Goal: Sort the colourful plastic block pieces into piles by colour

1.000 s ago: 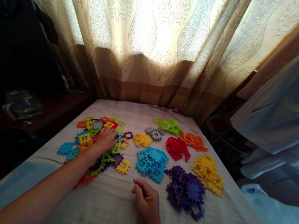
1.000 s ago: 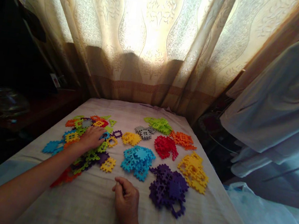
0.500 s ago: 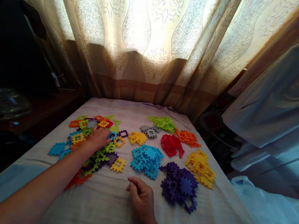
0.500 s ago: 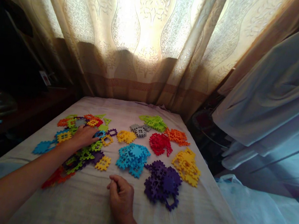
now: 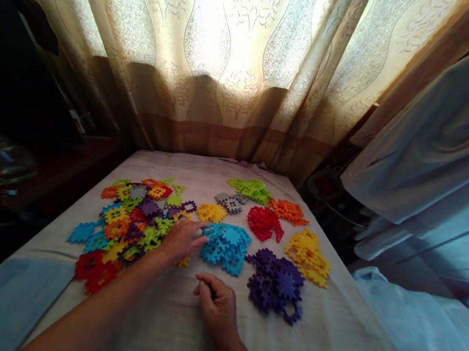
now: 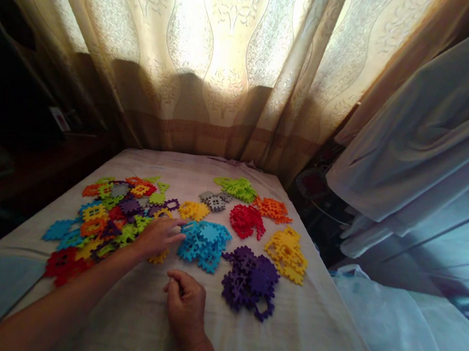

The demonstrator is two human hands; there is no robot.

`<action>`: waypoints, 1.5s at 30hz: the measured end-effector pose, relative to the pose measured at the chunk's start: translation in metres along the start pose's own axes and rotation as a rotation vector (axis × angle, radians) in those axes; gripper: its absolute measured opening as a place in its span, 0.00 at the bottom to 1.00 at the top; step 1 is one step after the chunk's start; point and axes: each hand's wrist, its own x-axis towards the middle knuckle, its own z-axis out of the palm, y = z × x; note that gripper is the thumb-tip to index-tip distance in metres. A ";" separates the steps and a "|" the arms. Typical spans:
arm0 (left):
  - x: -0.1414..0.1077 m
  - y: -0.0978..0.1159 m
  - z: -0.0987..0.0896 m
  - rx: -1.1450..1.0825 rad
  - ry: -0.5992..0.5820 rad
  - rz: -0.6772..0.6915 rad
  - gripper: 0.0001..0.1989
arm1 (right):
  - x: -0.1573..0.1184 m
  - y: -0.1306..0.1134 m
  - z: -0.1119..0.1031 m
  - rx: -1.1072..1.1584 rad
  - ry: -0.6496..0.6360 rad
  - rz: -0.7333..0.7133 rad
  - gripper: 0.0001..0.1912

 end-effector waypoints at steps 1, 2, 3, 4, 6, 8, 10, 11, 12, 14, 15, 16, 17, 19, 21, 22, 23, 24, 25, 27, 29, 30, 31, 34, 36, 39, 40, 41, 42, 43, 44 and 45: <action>-0.002 0.003 0.005 -0.013 0.001 0.002 0.19 | 0.000 0.000 0.000 0.001 -0.002 0.000 0.13; -0.004 0.004 0.008 -0.023 0.004 0.001 0.18 | 0.000 0.000 0.000 0.001 -0.004 0.000 0.13; -0.005 0.005 0.010 -0.029 0.008 -0.002 0.18 | 0.000 0.000 0.000 0.001 -0.004 -0.001 0.13; -0.007 0.004 0.012 -0.034 0.011 -0.005 0.18 | 0.000 0.000 0.000 0.001 -0.002 -0.003 0.13; -0.010 0.001 0.014 -0.038 0.016 -0.012 0.18 | 0.000 0.000 0.000 -0.001 0.003 -0.006 0.13; -0.013 -0.001 0.015 -0.043 0.015 -0.015 0.18 | 0.001 -0.001 0.000 -0.002 0.007 -0.007 0.13; -0.015 -0.003 0.016 -0.048 0.015 -0.019 0.17 | 0.001 -0.001 0.000 -0.005 0.009 -0.006 0.13; -0.016 -0.004 0.017 -0.050 0.016 -0.021 0.17 | 0.000 -0.001 0.000 -0.008 0.010 -0.006 0.13; -0.016 -0.004 0.017 -0.052 0.018 -0.023 0.17 | 0.000 -0.001 -0.001 -0.011 0.010 -0.007 0.13; -0.018 -0.005 0.017 -0.054 0.026 -0.025 0.17 | -0.001 0.000 -0.001 -0.018 0.010 -0.010 0.13; -0.019 -0.005 0.017 -0.054 0.033 -0.024 0.17 | -0.001 0.000 -0.001 -0.022 0.008 -0.010 0.13; -0.020 -0.005 0.016 -0.056 0.042 -0.021 0.17 | -0.002 0.000 -0.001 -0.025 0.006 -0.007 0.13; -0.022 -0.005 0.015 -0.057 0.053 -0.017 0.16 | -0.002 0.001 -0.002 -0.028 0.004 -0.003 0.13; -0.026 -0.006 0.012 -0.060 0.077 -0.006 0.15 | -0.002 0.001 -0.002 -0.031 0.002 0.009 0.13; -0.034 -0.008 0.008 -0.063 0.101 0.000 0.15 | -0.002 0.002 -0.002 -0.030 0.002 0.015 0.13; -0.039 -0.010 0.005 -0.065 0.110 0.000 0.14 | -0.002 0.002 -0.002 -0.029 0.001 0.016 0.13; -0.044 -0.013 0.002 -0.065 0.119 -0.002 0.14 | -0.002 0.002 -0.003 -0.031 -0.001 0.018 0.13; -0.050 -0.018 -0.002 -0.059 0.130 -0.005 0.14 | -0.002 0.002 -0.003 -0.034 -0.002 0.020 0.13; -0.057 -0.024 -0.006 -0.044 0.147 -0.015 0.14 | -0.002 0.003 -0.003 -0.039 -0.002 0.023 0.14; -0.072 -0.042 -0.018 0.020 0.191 -0.059 0.16 | -0.002 0.003 -0.004 -0.049 0.006 0.022 0.14; -0.087 -0.065 -0.032 0.116 0.239 -0.146 0.17 | -0.002 0.004 -0.003 -0.057 0.015 0.016 0.15; -0.093 -0.077 -0.039 0.162 0.256 -0.204 0.18 | -0.002 0.004 -0.003 -0.060 0.021 0.014 0.15; -0.098 -0.090 -0.046 0.203 0.266 -0.274 0.19 | -0.002 0.005 -0.003 -0.064 0.026 0.013 0.15; -0.109 -0.119 -0.058 0.233 0.222 -0.553 0.23 | -0.002 0.006 -0.002 -0.086 0.029 0.004 0.16; -0.112 -0.128 -0.056 0.189 0.171 -0.680 0.25 | -0.003 0.006 -0.001 -0.110 0.020 -0.010 0.16; -0.111 -0.126 -0.043 0.129 0.157 -0.703 0.29 | -0.004 0.005 -0.001 -0.162 0.010 -0.031 0.16; -0.110 -0.122 -0.037 0.114 0.166 -0.695 0.29 | -0.004 0.004 -0.001 -0.179 0.008 -0.037 0.16; -0.108 -0.118 -0.032 0.097 0.178 -0.686 0.30 | -0.004 0.004 -0.001 -0.194 0.006 -0.042 0.16; -0.106 -0.113 -0.027 0.079 0.192 -0.675 0.30 | -0.005 0.003 0.000 -0.205 0.006 -0.047 0.16; -0.103 -0.109 -0.023 0.059 0.208 -0.664 0.29 | -0.005 0.003 0.000 -0.216 0.007 -0.051 0.16; -0.100 -0.104 -0.020 0.037 0.224 -0.650 0.29 | -0.005 0.002 0.000 -0.228 0.007 -0.053 0.16; -0.097 -0.101 -0.018 0.013 0.240 -0.631 0.28 | -0.005 0.002 0.001 -0.245 0.006 -0.055 0.17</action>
